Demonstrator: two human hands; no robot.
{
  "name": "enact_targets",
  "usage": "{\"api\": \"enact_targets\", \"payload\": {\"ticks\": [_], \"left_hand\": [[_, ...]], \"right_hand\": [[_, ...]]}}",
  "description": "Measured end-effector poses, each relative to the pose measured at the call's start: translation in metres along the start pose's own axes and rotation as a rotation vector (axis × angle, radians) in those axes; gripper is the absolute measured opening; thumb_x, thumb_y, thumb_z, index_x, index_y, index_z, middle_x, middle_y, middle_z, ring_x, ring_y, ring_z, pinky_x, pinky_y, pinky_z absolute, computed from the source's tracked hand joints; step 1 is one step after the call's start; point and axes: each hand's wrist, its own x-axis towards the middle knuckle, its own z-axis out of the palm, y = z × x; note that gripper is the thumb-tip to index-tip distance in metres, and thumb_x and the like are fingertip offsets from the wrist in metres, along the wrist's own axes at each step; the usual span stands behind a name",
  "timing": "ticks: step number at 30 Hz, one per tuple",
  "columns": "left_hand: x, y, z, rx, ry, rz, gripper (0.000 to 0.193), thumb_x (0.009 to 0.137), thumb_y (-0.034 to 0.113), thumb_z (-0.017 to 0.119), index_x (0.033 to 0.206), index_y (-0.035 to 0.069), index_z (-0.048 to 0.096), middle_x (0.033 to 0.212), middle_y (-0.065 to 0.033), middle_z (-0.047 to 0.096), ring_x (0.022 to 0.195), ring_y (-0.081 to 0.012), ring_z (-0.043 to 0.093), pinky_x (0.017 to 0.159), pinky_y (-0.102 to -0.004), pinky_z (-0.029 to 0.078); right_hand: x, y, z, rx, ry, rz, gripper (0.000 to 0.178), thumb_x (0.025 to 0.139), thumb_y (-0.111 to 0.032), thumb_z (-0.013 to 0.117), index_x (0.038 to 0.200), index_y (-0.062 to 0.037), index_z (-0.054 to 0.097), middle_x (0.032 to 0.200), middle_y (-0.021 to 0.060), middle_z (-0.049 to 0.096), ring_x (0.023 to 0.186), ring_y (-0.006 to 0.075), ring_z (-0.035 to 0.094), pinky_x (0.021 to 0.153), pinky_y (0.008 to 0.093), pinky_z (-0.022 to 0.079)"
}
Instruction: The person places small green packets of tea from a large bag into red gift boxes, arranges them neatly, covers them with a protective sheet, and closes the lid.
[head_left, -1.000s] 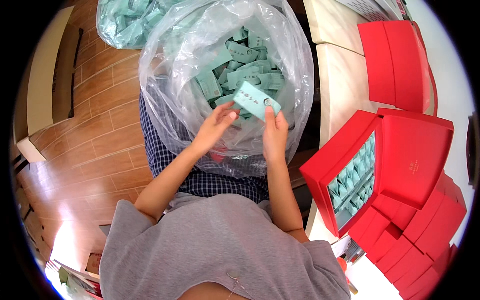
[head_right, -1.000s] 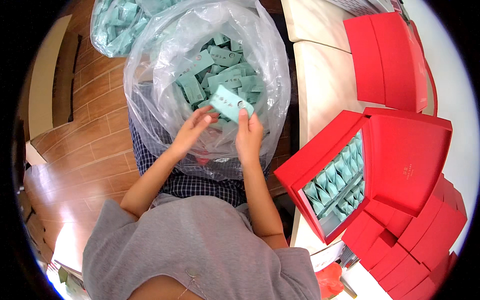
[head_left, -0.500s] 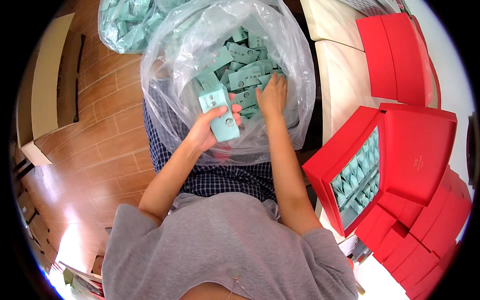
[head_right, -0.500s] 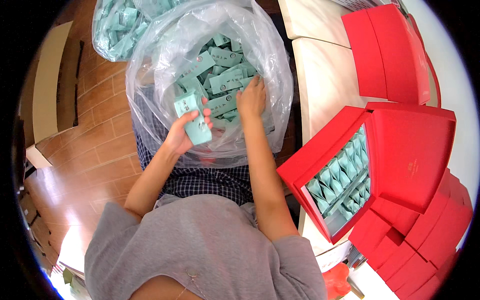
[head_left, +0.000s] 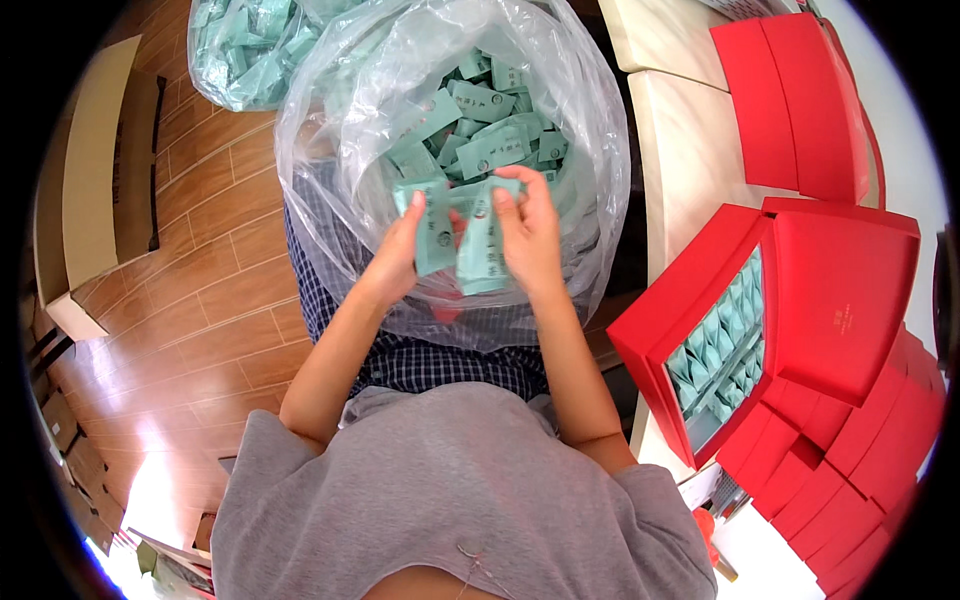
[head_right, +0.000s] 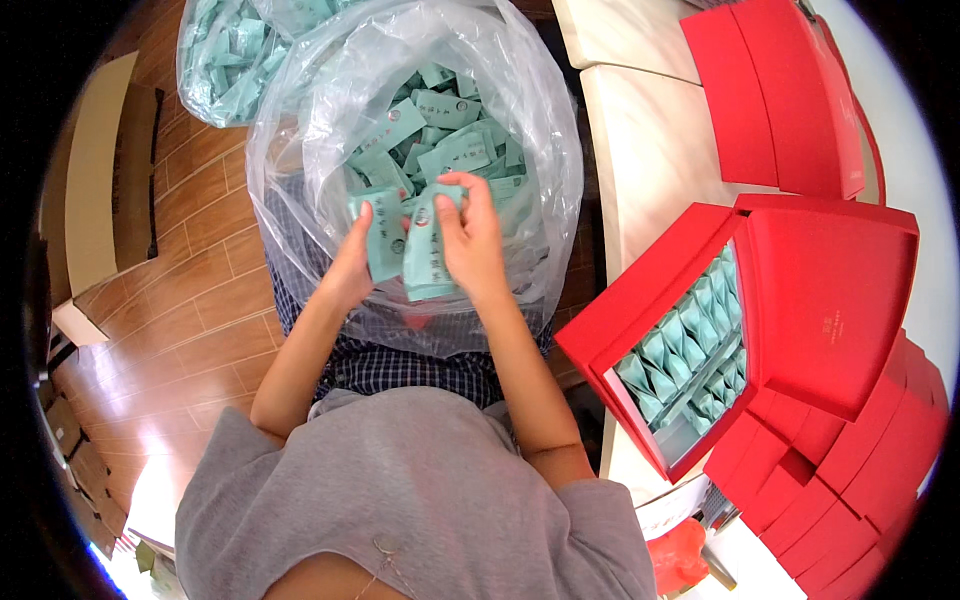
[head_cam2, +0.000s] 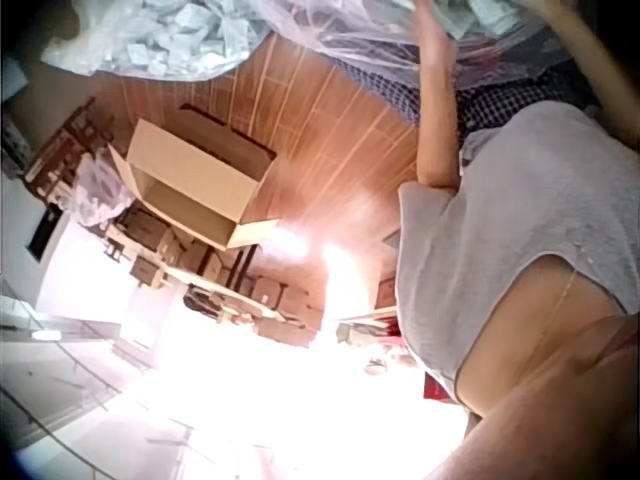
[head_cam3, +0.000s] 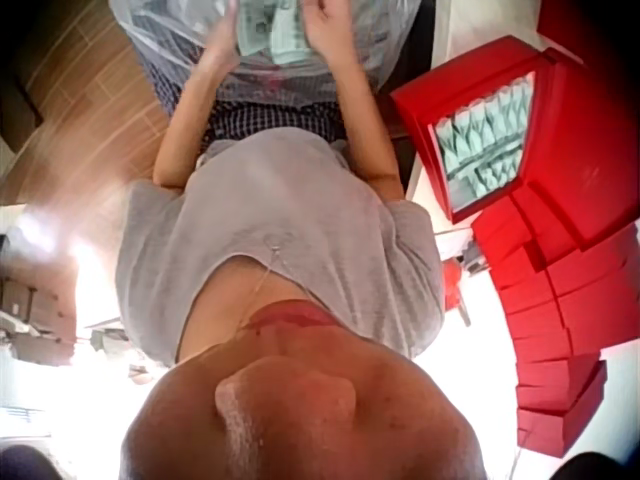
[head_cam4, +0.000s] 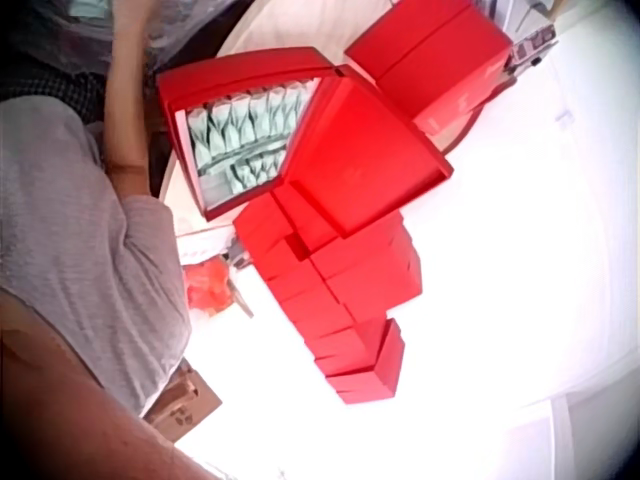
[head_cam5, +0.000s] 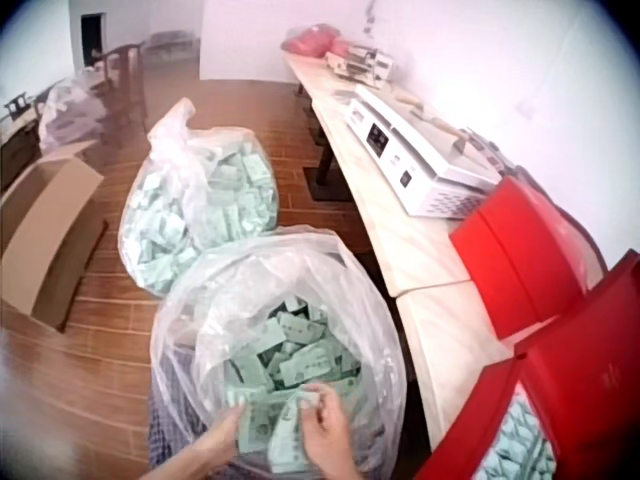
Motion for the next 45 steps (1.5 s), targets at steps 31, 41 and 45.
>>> {"api": "enact_targets", "payload": {"ticks": [31, 41, 45], "left_hand": [[0.003, -0.019, -0.009, 0.076, 0.147, 0.091, 0.060, 0.093, 0.055, 0.045, 0.125, 0.004, 0.042, 0.117, -0.0139, 0.053, 0.095, -0.0228, 0.061, 0.075, -0.0377, 0.054], [-0.026, 0.006, -0.003, 0.179, 0.046, 0.190, 0.058, 0.096, 0.038, 0.049, 0.139, 0.012, 0.018, 0.100, -0.0141, 0.059, 0.087, -0.0213, 0.062, 0.074, -0.0343, 0.053], [-0.032, 0.009, 0.005, 0.500, 0.117, 0.580, 0.070, 0.094, 0.031, 0.054, 0.144, 0.007, 0.011, 0.121, -0.0191, 0.048, 0.101, -0.0246, 0.059, 0.090, -0.0367, 0.048]], "right_hand": [[-0.032, 0.032, 0.010, -0.293, -0.396, -0.344, 0.039, 0.098, -0.024, 0.044, 0.132, -0.0048, 0.051, 0.137, 0.0156, 0.049, 0.129, 0.0283, 0.043, 0.106, 0.0394, 0.032], [0.010, 0.065, 0.013, -0.815, 0.011, 0.029, 0.024, 0.087, -0.024, 0.061, 0.094, -0.0012, 0.064, 0.086, 0.0166, 0.065, 0.077, 0.0364, 0.062, 0.069, 0.0415, 0.049], [-0.009, 0.032, 0.003, -0.663, 0.298, -0.330, 0.017, 0.084, -0.016, 0.065, 0.087, -0.0004, 0.061, 0.071, 0.0167, 0.063, 0.067, 0.0348, 0.061, 0.060, 0.0391, 0.047]]}}
